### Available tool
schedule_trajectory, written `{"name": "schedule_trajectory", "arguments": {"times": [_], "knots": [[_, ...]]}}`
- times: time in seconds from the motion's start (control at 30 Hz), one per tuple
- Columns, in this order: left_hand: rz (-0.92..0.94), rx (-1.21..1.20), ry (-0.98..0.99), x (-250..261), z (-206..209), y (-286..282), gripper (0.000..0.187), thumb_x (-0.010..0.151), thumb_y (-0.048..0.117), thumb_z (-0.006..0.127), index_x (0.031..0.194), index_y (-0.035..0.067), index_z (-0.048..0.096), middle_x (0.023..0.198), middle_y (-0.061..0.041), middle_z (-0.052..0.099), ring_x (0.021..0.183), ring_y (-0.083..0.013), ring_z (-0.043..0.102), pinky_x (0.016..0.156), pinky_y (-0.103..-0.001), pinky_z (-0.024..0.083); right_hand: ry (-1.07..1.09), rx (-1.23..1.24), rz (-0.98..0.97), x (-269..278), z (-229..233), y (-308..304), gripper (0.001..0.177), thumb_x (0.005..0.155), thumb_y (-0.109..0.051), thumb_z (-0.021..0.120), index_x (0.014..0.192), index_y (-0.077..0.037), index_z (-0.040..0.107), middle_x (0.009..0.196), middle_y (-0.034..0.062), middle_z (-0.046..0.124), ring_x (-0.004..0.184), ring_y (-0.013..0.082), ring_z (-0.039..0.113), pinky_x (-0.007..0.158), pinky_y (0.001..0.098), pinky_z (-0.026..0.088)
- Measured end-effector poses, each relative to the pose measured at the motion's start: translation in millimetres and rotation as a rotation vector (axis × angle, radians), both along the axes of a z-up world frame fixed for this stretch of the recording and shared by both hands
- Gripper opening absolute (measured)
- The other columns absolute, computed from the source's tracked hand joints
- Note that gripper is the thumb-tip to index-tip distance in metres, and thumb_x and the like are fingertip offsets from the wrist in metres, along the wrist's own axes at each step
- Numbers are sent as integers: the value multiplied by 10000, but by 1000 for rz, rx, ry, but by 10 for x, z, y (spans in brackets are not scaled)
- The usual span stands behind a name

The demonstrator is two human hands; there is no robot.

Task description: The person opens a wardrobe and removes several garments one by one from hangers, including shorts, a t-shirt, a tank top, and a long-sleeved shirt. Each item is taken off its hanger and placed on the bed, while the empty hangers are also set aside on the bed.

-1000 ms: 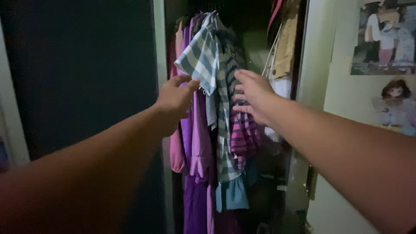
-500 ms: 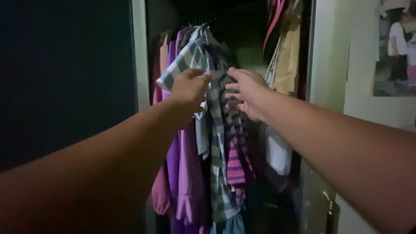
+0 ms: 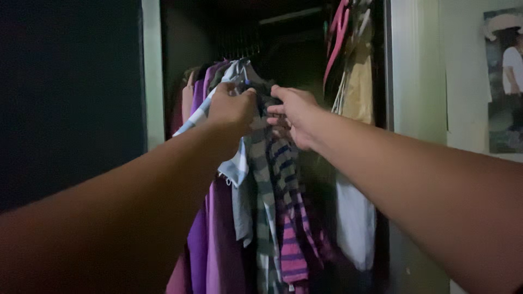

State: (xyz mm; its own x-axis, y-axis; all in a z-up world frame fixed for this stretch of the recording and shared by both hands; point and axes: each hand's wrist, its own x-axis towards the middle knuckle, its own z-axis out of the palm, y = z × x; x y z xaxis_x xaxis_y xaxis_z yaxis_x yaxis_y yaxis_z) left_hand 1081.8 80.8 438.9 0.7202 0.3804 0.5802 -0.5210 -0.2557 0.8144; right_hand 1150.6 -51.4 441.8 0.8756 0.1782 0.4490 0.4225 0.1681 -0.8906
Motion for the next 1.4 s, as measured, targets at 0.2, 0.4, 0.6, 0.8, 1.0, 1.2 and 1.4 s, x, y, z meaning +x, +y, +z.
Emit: {"name": "schedule_trajectory", "arguments": {"times": [0.2, 0.4, 0.6, 0.8, 1.0, 1.2, 1.4], "knots": [[-31, -130, -144, 303, 202, 80, 596, 937, 193, 634, 1471, 161, 372, 970, -121, 657, 706, -223, 670, 529, -411, 536, -100, 13, 28, 88, 175, 117, 438, 957, -348, 600, 1380, -239, 564, 1263, 101, 651, 795, 195, 623, 635, 374, 560], [-118, -91, -144, 513, 403, 204, 580, 1022, 200, 536, 1575, 220, 361, 1044, -166, 691, 723, -187, 609, 602, -384, 527, -117, -11, 7, 48, 262, 209, 410, 964, -310, 575, 1373, -269, 581, 1240, 94, 675, 790, 197, 596, 679, 403, 586], [53, 82, -202, 785, 508, 288, 526, 1011, 231, 514, 1531, 226, 436, 1437, -42, 583, 1162, -213, 629, 947, -367, 515, -36, -96, 179, 58, 302, 196, 394, 1008, -320, 486, 1379, -227, 581, 1233, 85, 646, 1032, 260, 655, 826, 494, 573], [-29, 83, -223, 821, 463, 326, 491, 1013, 235, 503, 1503, 200, 483, 1430, -85, 606, 1225, -254, 676, 1008, -373, 560, -68, -92, 224, 168, 307, 235, 371, 1019, -289, 477, 1387, -285, 523, 1316, 41, 637, 1188, 241, 612, 976, 456, 536], [96, 155, -273, 898, 505, 263, 409, 1015, 270, 510, 1405, 192, 609, 1340, -77, 674, 1203, -238, 641, 991, -358, 498, -234, 21, 403, 373, 362, 340, 301, 989, -177, 584, 1250, -63, 682, 1099, 121, 724, 1011, 288, 702, 879, 451, 617], [13, 101, -177, 1019, 542, 146, 360, 1024, 266, 511, 1269, 94, 710, 1113, -125, 775, 981, -273, 749, 856, -406, 581, -288, 70, 245, 505, 352, 291, 283, 991, -195, 612, 1215, -42, 692, 1076, 104, 754, 889, 208, 750, 783, 361, 658], [-54, -1, -217, 898, 417, -3, 332, 1008, 290, 531, 1186, 101, 737, 1061, -102, 768, 953, -245, 729, 821, -400, 566, -373, -36, 222, 470, 367, 194, 239, 1015, -168, 644, 1207, -50, 724, 995, 49, 747, 840, 162, 708, 713, 303, 598]]}}
